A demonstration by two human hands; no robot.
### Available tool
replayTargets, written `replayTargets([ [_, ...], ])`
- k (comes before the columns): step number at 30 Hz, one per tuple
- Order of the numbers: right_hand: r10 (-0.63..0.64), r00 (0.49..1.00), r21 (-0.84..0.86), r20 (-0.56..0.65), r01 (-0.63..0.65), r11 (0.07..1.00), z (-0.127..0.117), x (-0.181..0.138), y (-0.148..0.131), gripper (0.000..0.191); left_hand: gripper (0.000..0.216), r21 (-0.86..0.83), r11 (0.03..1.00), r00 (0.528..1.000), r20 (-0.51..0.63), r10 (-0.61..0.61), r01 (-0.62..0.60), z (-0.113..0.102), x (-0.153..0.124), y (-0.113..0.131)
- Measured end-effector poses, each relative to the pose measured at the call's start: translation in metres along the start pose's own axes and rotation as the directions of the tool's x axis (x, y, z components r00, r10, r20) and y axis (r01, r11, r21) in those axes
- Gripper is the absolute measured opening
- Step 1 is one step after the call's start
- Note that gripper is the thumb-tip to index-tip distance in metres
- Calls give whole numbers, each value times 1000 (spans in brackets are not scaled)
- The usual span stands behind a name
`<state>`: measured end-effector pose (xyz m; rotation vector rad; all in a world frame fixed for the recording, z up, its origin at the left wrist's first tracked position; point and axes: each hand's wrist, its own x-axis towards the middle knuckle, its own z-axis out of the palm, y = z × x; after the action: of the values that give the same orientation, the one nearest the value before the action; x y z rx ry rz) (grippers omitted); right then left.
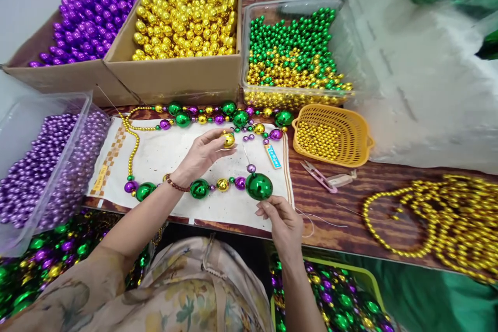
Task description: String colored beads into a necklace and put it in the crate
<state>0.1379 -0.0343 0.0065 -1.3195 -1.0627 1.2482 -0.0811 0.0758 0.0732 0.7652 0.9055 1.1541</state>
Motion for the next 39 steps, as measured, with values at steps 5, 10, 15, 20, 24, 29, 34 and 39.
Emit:
replayTargets([
  [5, -37, 999, -60, -8, 36, 998, -8, -6, 1, 18, 20, -246, 964, 993, -29, -114, 104, 26, 6, -6],
  [10, -38, 999, -78, -8, 37, 996, -11, -9, 3, 18, 17, -327, 932, 981, -60, -182, 153, 34, 8, -11],
  [15, -28, 999, -86, -23, 26, 996, -11, -10, 1, 18, 17, -332, 931, 980, -72, -184, 151, 38, 7, -12],
  [20, -7, 999, -77, -50, 4, 997, -10, -10, -2, 19, 19, -288, 949, 985, -73, -157, 130, 39, 7, -10],
  [24, 5, 998, -56, -60, -9, 998, -10, -9, -1, 18, 22, -239, 964, 992, -27, -126, 116, 41, 7, -9],
  [29, 26, 996, 15, -84, -24, 1000, -10, -2, 2, 19, 33, -105, 989, 994, 32, -102, 105, 50, 2, -13],
  [34, 51, 995, 95, -89, -43, 995, -16, 5, 13, 19, 27, -26, 998, 996, 60, -58, 60, 61, -1, -23],
  [39, 57, 995, 145, -80, -45, 988, -23, 4, 24, 20, 26, -50, 993, 992, 82, -100, 104, 64, -1, -32],
])
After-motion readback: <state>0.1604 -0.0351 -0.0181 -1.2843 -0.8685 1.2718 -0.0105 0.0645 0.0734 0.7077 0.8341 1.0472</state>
